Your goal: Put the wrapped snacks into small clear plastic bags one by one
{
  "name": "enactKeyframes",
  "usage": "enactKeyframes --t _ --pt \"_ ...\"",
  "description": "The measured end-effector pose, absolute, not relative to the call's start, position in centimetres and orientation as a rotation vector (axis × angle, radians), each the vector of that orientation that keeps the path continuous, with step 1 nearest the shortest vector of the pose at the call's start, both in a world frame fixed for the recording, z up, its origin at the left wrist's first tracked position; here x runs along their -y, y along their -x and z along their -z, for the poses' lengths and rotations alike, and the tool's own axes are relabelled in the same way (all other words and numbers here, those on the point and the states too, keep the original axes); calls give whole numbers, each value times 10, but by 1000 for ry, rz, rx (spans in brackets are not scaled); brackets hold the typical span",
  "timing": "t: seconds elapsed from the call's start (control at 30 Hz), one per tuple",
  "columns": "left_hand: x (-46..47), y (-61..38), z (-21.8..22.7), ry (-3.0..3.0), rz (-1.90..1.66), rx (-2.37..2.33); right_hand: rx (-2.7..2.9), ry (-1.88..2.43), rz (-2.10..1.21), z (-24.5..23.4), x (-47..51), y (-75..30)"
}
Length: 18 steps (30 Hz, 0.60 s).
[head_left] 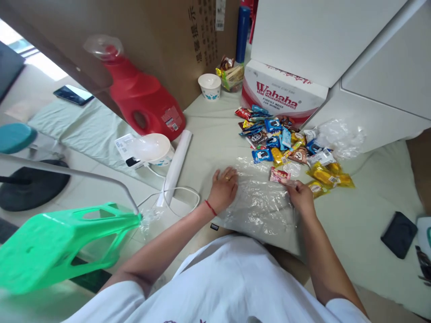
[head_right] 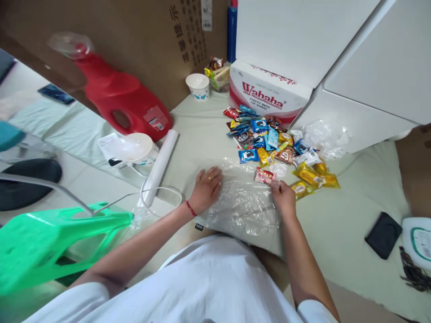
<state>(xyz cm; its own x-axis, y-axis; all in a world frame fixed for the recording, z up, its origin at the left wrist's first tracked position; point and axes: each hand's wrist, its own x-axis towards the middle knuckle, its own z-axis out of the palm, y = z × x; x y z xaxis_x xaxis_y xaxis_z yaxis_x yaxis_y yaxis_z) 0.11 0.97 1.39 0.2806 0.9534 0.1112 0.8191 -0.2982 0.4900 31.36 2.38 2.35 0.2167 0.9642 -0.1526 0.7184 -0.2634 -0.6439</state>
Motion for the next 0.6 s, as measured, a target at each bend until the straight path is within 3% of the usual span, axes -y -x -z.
enactKeyframes --t 0.13,0.37,0.5,0.6 --pt "-25 -20 -22 -2266 -602 -1597 1713 2060 -863 -40 -15 -333" --pt "-37 -22 -3 -2476 -399 -1387 2035 2056 0 -80 -114 -360" --pt "-37 -19 -1 -2532 -339 -1431 2558 1866 -99 -76 -176 -344" --pt "-35 -20 -2 -2543 -334 -1453 2729 1961 -93 -70 -180 -336"
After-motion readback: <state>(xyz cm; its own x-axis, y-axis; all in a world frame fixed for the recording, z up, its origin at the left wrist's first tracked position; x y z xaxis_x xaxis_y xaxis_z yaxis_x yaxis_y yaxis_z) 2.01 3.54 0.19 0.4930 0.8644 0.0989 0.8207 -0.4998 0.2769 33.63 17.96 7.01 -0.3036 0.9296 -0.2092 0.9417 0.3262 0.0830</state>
